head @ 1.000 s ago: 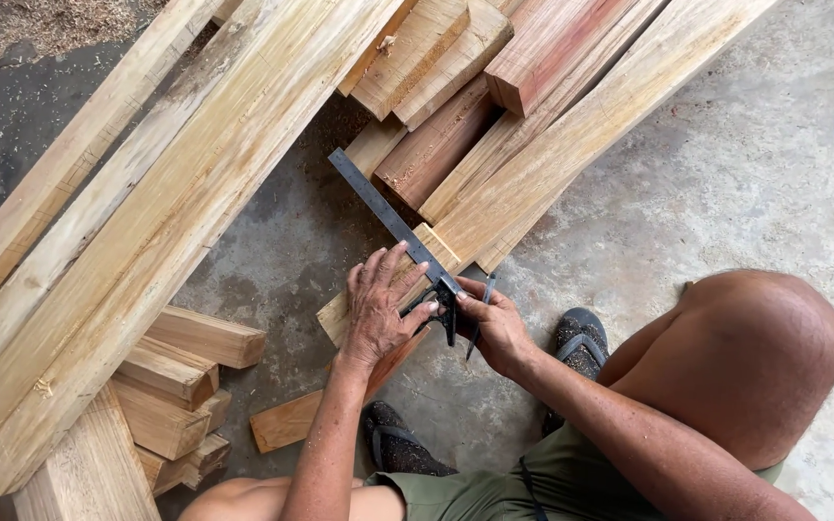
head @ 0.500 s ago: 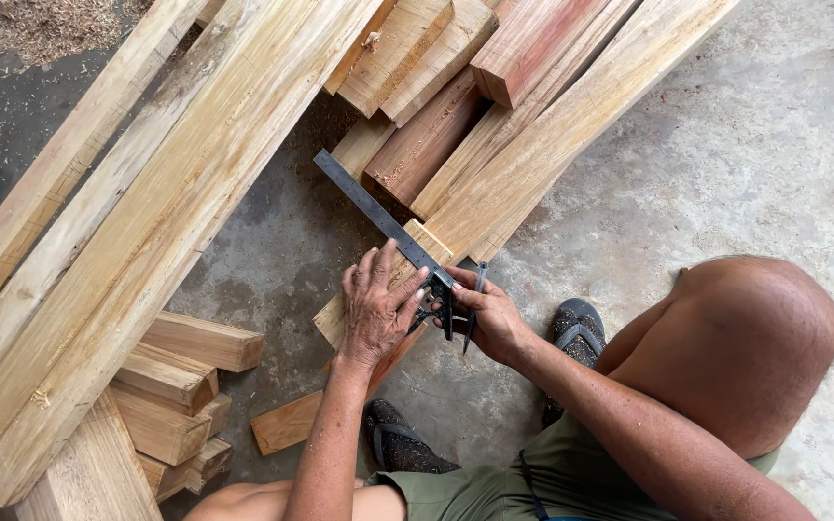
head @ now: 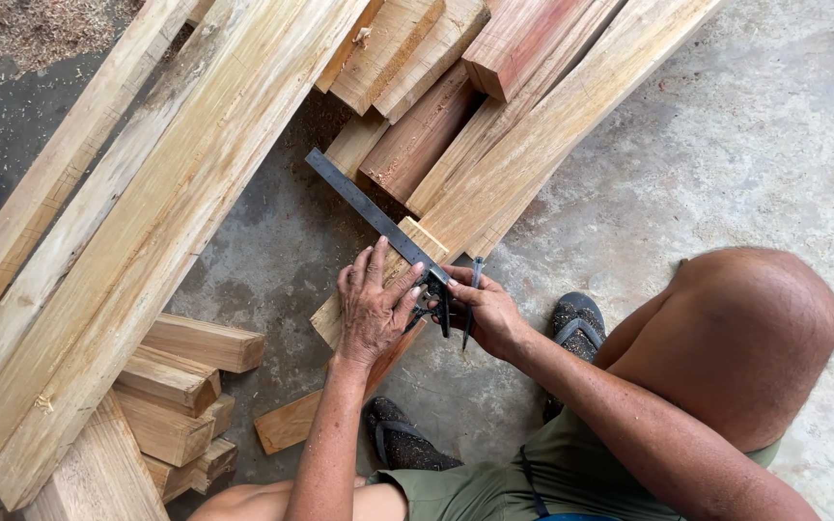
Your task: The recorder is using a combination square and a pen to mark measurement lines on various wood pieces on the floor.
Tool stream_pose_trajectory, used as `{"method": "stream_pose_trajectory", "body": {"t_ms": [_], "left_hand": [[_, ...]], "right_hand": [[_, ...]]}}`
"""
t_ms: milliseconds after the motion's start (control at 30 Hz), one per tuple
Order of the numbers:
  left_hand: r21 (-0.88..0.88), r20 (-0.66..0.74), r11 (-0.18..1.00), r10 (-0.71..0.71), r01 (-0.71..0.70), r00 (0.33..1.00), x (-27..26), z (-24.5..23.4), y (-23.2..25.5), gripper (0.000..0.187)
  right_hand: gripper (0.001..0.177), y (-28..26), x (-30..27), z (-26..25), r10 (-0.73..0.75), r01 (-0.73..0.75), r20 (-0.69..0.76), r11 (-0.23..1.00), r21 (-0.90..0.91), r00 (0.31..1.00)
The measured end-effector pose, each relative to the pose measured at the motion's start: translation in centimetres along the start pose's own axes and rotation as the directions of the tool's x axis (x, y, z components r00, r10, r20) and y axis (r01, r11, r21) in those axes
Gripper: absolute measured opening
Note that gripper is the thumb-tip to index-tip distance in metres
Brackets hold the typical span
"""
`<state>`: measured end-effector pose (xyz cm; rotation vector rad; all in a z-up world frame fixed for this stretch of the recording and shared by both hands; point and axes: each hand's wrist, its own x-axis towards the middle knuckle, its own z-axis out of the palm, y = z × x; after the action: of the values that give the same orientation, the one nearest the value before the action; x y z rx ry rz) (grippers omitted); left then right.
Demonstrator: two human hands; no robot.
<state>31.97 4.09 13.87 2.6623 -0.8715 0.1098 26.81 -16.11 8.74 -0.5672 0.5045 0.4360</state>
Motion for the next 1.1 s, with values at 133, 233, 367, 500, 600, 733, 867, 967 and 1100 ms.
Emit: {"method": "stream_pose_trajectory", "body": {"t_ms": [133,233,367,500,600,733,867,967,1100], "left_hand": [[0.014,-0.007,1.000,-0.001,0.002,1.000,0.0,-0.1,0.1,0.033],[0.003,0.019,1.000,-0.019,0.019,1.000,0.0,-0.1,0.1,0.034],[0.011,0.015,1.000,-0.020,0.020,1.000,0.0,0.0,0.0,0.032],[0.006,0.027,1.000,-0.025,0.025,0.999,-0.1,-0.1,-0.1,0.032],[0.007,0.016,1.000,-0.022,0.022,1.000,-0.1,0.2,-0.2,0.032],[0.012,0.022,1.000,-0.018,0.018,1.000,-0.2,0.4,-0.5,0.032],[0.019,0.021,1.000,-0.016,0.015,1.000,-0.3,0.7,-0.6,0.032],[0.026,0.020,1.000,-0.014,0.014,1.000,-0.2,0.7,-0.7,0.032],[0.016,0.033,1.000,-0.016,0.016,0.999,-0.3,0.6,-0.7,0.033]], "right_hand": [[0.037,-0.2,-0.2,0.3,-0.005,0.005,-0.002,1.000,0.004,1.000],[0.037,-0.5,-0.3,0.6,0.010,-0.010,-0.010,1.000,0.011,1.000],[0.038,-0.7,-0.5,0.7,0.040,-0.040,-0.004,0.999,0.035,0.999],[0.038,-0.7,-0.4,0.7,0.059,-0.058,-0.009,0.997,0.042,0.998],[0.039,-0.5,-0.1,0.3,0.053,-0.052,-0.004,0.998,0.041,0.999],[0.039,-0.9,-0.3,0.6,0.064,-0.064,-0.013,0.998,0.026,0.998],[0.040,-1.0,-0.4,0.7,0.068,-0.068,-0.017,0.998,0.016,0.998],[0.041,-1.1,-0.4,0.7,0.065,-0.064,-0.016,0.998,0.012,0.998],[0.040,-0.7,-0.2,0.4,0.056,-0.056,-0.009,0.998,0.013,0.998]]}}
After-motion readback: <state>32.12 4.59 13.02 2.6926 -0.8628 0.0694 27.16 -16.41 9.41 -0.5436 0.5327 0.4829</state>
